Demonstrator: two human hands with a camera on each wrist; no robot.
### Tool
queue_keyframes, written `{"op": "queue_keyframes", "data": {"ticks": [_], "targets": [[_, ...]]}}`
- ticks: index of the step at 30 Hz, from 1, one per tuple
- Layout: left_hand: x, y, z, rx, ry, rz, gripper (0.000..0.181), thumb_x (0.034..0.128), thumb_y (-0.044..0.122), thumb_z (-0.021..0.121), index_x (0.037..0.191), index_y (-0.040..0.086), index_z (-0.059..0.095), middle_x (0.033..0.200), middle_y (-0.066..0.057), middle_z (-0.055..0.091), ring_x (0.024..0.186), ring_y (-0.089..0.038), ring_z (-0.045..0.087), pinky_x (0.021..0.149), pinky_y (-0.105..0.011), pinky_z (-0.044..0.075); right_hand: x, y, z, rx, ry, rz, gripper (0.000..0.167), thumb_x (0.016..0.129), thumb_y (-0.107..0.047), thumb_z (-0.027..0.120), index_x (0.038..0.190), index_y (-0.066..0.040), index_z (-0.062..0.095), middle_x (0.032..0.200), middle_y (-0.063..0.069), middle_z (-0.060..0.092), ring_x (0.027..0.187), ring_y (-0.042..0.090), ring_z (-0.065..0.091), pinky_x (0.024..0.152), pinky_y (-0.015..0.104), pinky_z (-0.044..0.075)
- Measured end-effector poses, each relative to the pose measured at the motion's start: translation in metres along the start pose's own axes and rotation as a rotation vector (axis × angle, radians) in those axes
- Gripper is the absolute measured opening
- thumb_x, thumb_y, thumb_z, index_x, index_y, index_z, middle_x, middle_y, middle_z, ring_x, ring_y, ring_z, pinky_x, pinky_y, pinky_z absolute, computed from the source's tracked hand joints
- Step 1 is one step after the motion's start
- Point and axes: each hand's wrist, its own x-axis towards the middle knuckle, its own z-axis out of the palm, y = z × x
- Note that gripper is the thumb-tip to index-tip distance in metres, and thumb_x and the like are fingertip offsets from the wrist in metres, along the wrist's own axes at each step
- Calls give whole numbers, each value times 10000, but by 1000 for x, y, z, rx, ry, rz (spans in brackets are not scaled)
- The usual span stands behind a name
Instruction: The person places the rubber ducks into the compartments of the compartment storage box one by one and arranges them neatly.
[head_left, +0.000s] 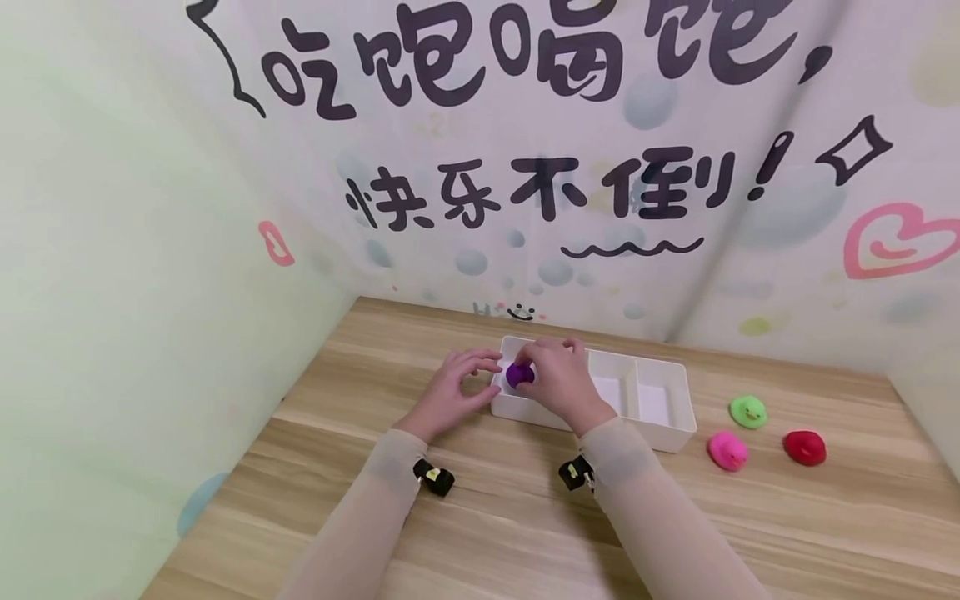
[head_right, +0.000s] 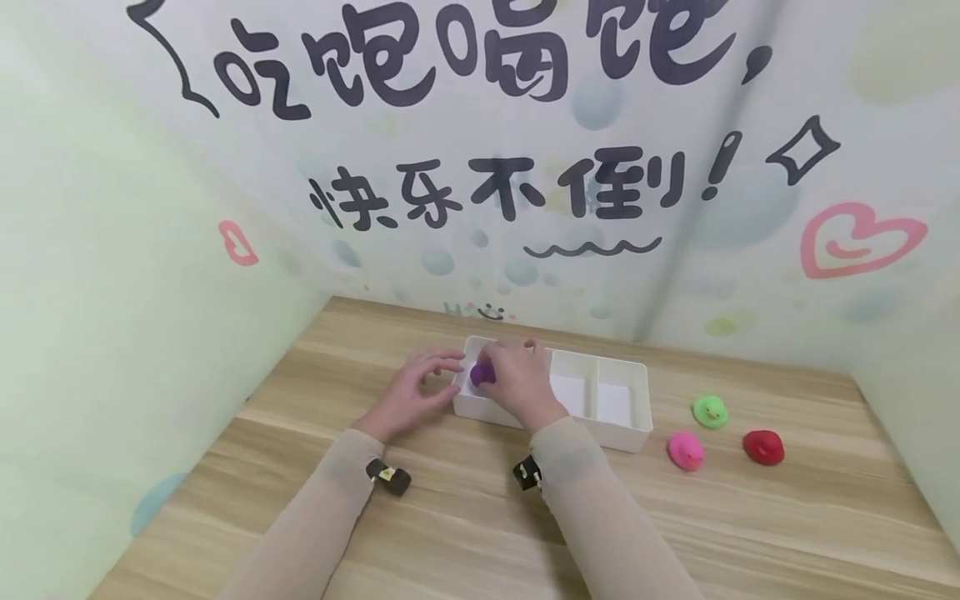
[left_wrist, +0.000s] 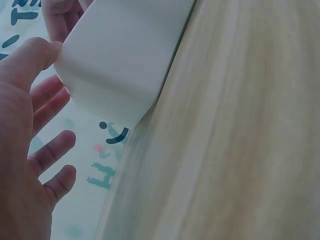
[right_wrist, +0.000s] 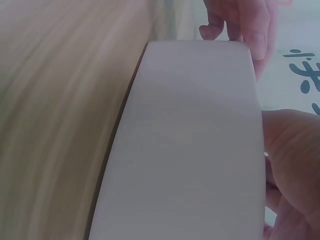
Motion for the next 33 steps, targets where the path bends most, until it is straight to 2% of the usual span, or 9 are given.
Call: {"op": "queue_keyframes", "data": {"ticks": [6,10,16,27,33], "targets": [[-1,3,1,5,-7,-12,315,942,229,766,1234,129,708,1465,26,603,1278,-198,504,1035,-435,511,2,0,3,-33,-8,-11,293,777,-215,916,1010,-157,748,995,-7,773,1015,206,680,1095,626,319],[-1,7,1,-1,-12,-17,310,944,221,763,1229,109,712,1464,12,604,1270,-217,512,1029,-447,511,4,0,5,-75,-32,4,301,776,-250,921,1008,-167,747,982,-9,775,1011,225,676,1103,635,309],[0,8,1,9,-24,-31,313,958,238,753,1242,115,711,1465,39,597,1245,-183,518,1031,-404,508,7,0,8,-120,-54,25,303,773,-261,919,1010,-173,751,966,-8,771,993,265,664,1113,636,303],[-2,6,-2,17,-20,-29,301,958,242,753,1237,135,713,1460,43,601,1250,-179,525,1022,-397,517,12,-5,8,-99,-102,44,306,789,-241,910,1037,-149,755,994,29,781,1025,290,671,1130,673,267],[-1,6,-2,25,-26,-42,303,960,237,750,1239,127,709,1469,44,595,1294,-190,516,1027,-413,519,10,-2,8,-1,-72,50,360,798,-264,908,1105,-152,757,1080,32,784,1101,278,681,1163,690,220]]}}
